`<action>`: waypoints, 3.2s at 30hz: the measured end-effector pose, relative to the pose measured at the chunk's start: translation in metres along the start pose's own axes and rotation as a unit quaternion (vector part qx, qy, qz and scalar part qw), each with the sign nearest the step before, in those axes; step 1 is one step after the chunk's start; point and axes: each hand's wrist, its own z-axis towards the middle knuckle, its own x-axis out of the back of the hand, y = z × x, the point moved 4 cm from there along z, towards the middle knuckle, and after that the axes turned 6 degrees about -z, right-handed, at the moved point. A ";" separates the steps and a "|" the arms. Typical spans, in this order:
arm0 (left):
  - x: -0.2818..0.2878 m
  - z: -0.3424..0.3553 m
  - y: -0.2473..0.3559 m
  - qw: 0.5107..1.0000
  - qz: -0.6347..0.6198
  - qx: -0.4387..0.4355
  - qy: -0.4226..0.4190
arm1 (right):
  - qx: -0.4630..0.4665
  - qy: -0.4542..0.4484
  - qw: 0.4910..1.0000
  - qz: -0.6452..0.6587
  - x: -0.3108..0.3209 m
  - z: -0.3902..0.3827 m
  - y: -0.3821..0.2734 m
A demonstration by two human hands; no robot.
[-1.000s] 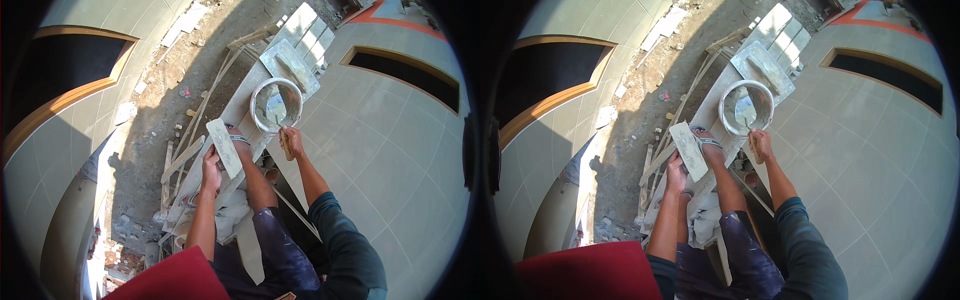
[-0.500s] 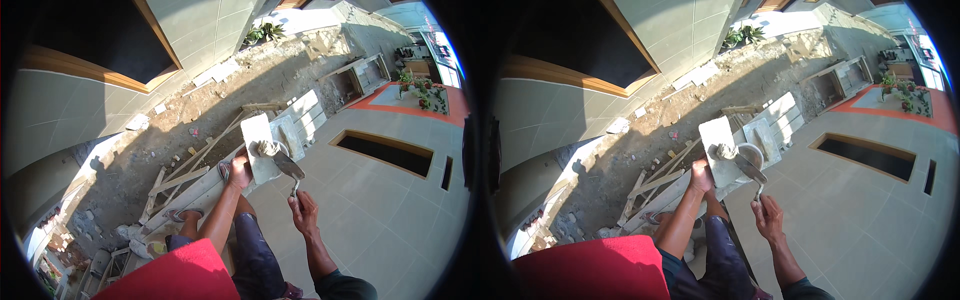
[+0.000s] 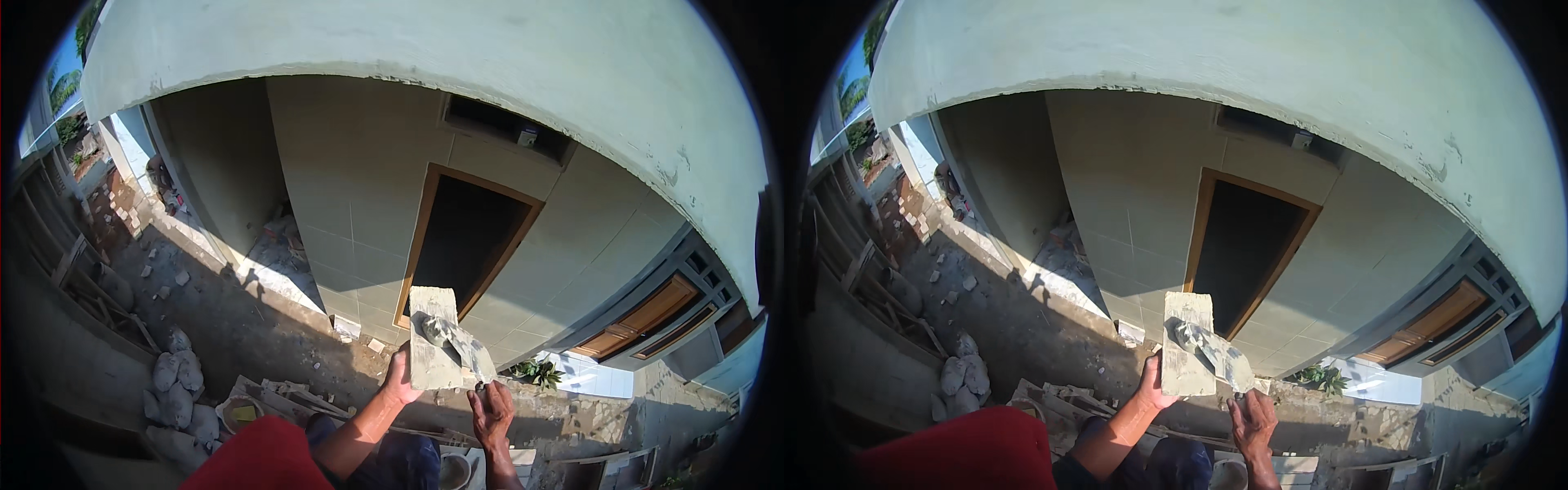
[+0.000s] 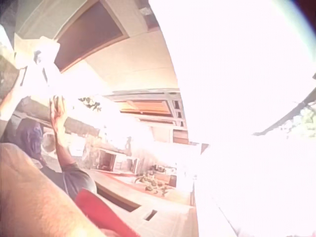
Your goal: The person scoops mortar onto a hand board and trowel, then applies and smooths the mortar along the exterior upper wall edge using the trowel while holding the board underneath.
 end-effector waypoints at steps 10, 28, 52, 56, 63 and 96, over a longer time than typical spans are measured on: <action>-0.150 -0.047 0.142 0.958 0.044 -0.234 -0.159 | 0.247 0.015 0.954 0.170 -0.045 0.106 -0.120; -0.149 -0.102 0.334 0.936 0.006 -0.328 -0.129 | 0.225 -0.162 0.944 0.182 -0.029 0.237 -0.304; -0.095 -0.090 0.431 0.953 -0.045 -0.277 -0.114 | 0.221 -0.260 0.931 -0.128 -0.100 0.362 -0.522; -0.104 -0.093 0.424 0.950 -0.004 -0.303 -0.077 | 0.124 -0.187 0.974 0.040 -0.060 0.360 -0.493; -0.124 -0.086 0.461 0.947 0.005 -0.308 -0.093 | 0.084 -0.225 0.966 0.101 -0.048 0.303 -0.443; -0.167 -0.066 0.510 0.958 0.046 -0.218 -0.180 | 0.324 -0.026 0.944 -0.054 -0.143 0.239 -0.433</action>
